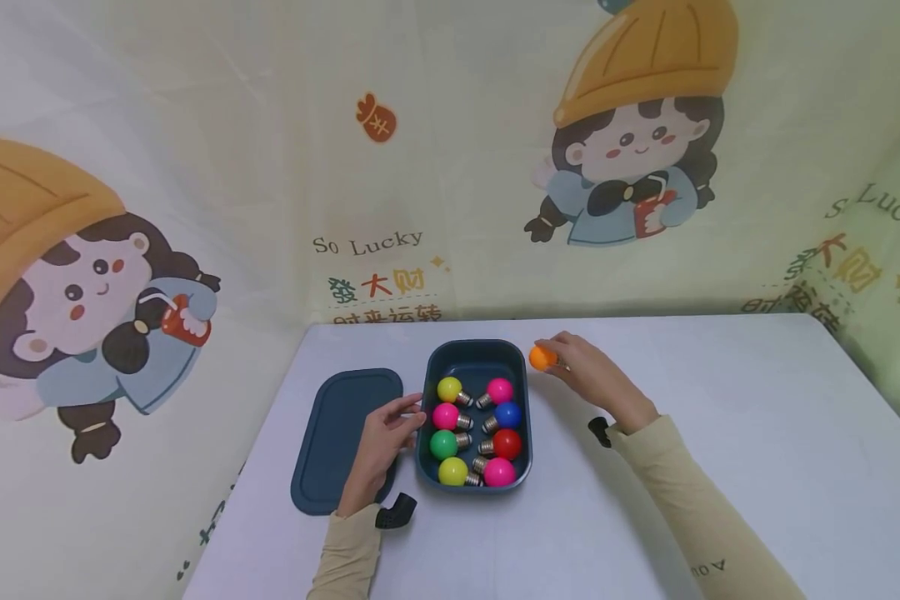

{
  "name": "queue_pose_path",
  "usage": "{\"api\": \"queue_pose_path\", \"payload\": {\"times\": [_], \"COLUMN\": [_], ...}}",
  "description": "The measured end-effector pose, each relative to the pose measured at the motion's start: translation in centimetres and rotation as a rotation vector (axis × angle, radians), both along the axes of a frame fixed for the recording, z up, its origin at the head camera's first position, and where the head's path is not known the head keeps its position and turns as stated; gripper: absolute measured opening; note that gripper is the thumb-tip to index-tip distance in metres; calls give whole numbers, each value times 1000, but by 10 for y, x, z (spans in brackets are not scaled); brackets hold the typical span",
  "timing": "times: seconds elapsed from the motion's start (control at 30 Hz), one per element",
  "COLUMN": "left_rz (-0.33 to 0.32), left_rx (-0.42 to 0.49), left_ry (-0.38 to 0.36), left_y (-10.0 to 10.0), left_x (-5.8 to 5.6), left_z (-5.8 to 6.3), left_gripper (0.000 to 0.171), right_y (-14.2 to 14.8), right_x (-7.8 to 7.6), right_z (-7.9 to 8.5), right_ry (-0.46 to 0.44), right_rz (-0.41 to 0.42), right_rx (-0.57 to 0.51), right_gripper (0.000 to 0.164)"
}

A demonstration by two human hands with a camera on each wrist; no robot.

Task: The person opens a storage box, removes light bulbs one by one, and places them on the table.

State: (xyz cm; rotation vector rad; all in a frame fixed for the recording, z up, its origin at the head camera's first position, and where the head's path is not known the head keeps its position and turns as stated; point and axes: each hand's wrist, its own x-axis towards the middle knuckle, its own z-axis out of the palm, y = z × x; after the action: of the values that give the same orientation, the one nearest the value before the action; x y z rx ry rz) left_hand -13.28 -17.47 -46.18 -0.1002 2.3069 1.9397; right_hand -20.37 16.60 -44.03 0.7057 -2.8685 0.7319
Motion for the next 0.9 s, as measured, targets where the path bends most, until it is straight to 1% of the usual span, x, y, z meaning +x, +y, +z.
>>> {"api": "queue_pose_path", "payload": {"times": [0.17,0.37,0.53,0.63,0.77,0.9], "left_rz": [-3,5,-16,-28,-26,-13], "left_rx": [17,23,32,39,38,22], "left_ry": [-10,-5,-18,-18,-10,-12], "left_y": [-1,0,-3,-4,-5,-5], "left_x": [-2,-5,-8,-10,-11,-11], "left_z": [0,-2,0,0,2,4], "left_gripper": [41,42,41,41,40,40], "right_y": [3,6,7,7,5,4], "right_x": [-3,-6,-7,-9,-12,-14], "right_z": [-9,-20,-28,-32,-33,-34], "right_ry": [-28,-80,-91,-97,-115,-146], "right_rz": [-1,-29,-33,-37,-44,-52], "right_rx": [10,8,33,34,31,42], "right_gripper": [43,39,35,34,34,40]}}
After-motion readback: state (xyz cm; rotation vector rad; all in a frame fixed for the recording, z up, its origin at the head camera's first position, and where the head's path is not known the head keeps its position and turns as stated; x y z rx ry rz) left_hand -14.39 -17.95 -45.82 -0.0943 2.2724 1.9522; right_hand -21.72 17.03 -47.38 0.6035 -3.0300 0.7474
